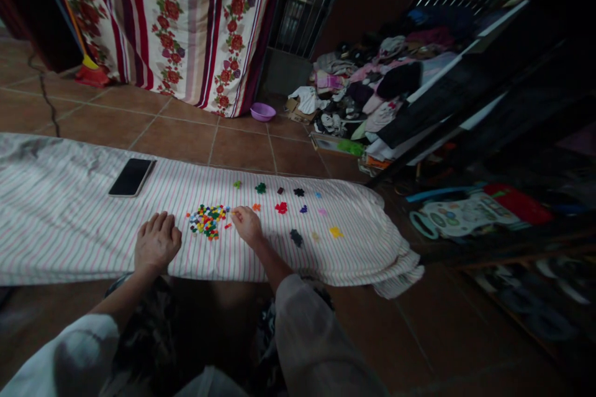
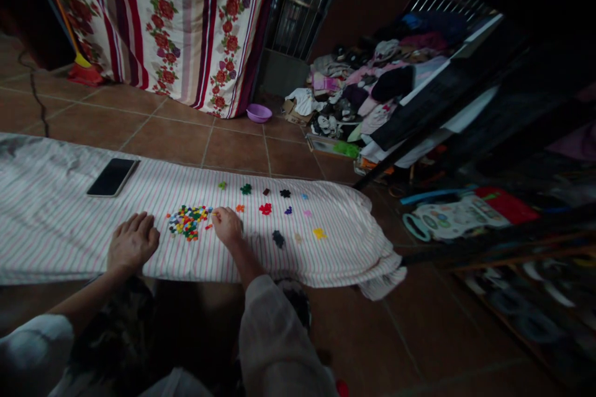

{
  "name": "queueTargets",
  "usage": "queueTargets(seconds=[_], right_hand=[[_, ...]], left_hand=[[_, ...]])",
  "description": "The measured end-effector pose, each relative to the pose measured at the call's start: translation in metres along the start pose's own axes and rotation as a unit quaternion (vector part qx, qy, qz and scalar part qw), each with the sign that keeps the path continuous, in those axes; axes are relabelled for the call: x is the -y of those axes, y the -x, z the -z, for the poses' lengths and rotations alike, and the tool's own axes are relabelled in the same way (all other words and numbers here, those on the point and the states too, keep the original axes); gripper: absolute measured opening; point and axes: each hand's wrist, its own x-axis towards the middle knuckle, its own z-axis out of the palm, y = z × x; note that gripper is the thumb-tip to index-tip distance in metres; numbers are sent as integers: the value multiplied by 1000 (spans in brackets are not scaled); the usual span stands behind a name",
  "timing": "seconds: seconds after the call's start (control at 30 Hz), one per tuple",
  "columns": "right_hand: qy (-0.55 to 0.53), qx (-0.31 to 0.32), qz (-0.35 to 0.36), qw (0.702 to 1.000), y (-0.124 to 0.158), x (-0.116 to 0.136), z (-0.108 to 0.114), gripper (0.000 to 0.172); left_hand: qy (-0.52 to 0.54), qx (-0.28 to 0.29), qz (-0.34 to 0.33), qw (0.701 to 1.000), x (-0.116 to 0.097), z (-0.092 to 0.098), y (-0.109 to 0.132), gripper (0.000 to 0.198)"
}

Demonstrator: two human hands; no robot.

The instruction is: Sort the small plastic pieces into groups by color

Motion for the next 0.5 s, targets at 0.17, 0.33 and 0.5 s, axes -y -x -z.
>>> queueTargets(seconds=[0.17,0.33,0.5], right_hand=[[-9,-10,-17,1000,4,-8,7,11],[-47,-70,-27,996,12,-28,20,15],[-89,-158,-43,982,19,-57,41,20]], left_hand=[[15,6,5,1000,-1,3,0,42],[20,16,2,1000,-2,4,0,43],[13,19,0,1000,-2,3,1,42]])
